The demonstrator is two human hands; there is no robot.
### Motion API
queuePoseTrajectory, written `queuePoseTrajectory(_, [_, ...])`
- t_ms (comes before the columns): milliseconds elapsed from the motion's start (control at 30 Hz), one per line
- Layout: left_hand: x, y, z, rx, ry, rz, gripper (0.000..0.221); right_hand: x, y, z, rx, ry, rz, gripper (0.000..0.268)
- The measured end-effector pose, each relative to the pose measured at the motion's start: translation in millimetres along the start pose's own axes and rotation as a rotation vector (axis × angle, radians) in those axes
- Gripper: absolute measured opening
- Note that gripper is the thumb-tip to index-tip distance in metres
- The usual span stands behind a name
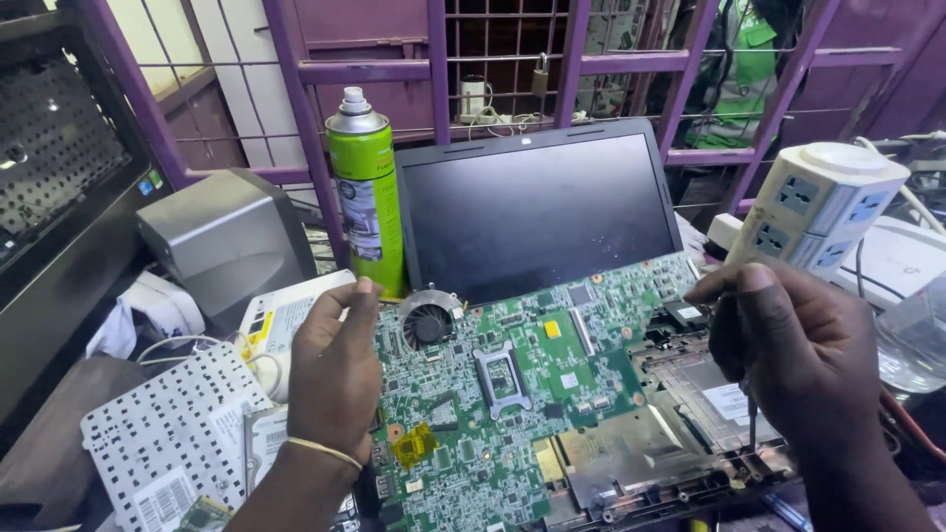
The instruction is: Securing a motherboard into a laptop chassis using a screwdriver
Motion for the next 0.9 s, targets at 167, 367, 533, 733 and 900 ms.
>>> queuePoseTrajectory(167, [-27,0,-14,-0.101,-0.135,0.121,0.037,6,-2,-5,0.015,0.044,-0.003,0.037])
queuePoseTrajectory(367, [-65,-23,-17,-0.056,-0.171,0.542,0.039,-11,-32,53,0.701,-0.529,0.009,0.029])
queuePoseTrajectory(533, [-79,-69,3,0.162,-0.350,0.578,0.052,-9,-66,68,1.108,-0.694,0.057,0.027])
queuePoseTrajectory(733, [-82,-84,1,-0.076,-0.118,0.605,0.038,-18,-94,42,1.306,-0.867,0.332,0.063])
queuePoseTrajectory(900, [-58,-39,-5,-0.066,-0.212,0.390,0.041,-21,-39,-48,0.547,-0.733,0.491,0.045])
Point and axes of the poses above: each hand's wrist, its own y-axis towards the middle knuckle, its own z-axis out of the palm, x = y × z, the point moved 9 cm from there along y, towards the middle knuckle, and after that the axes turned 13 degrees about -x, right-handed, at the moved point
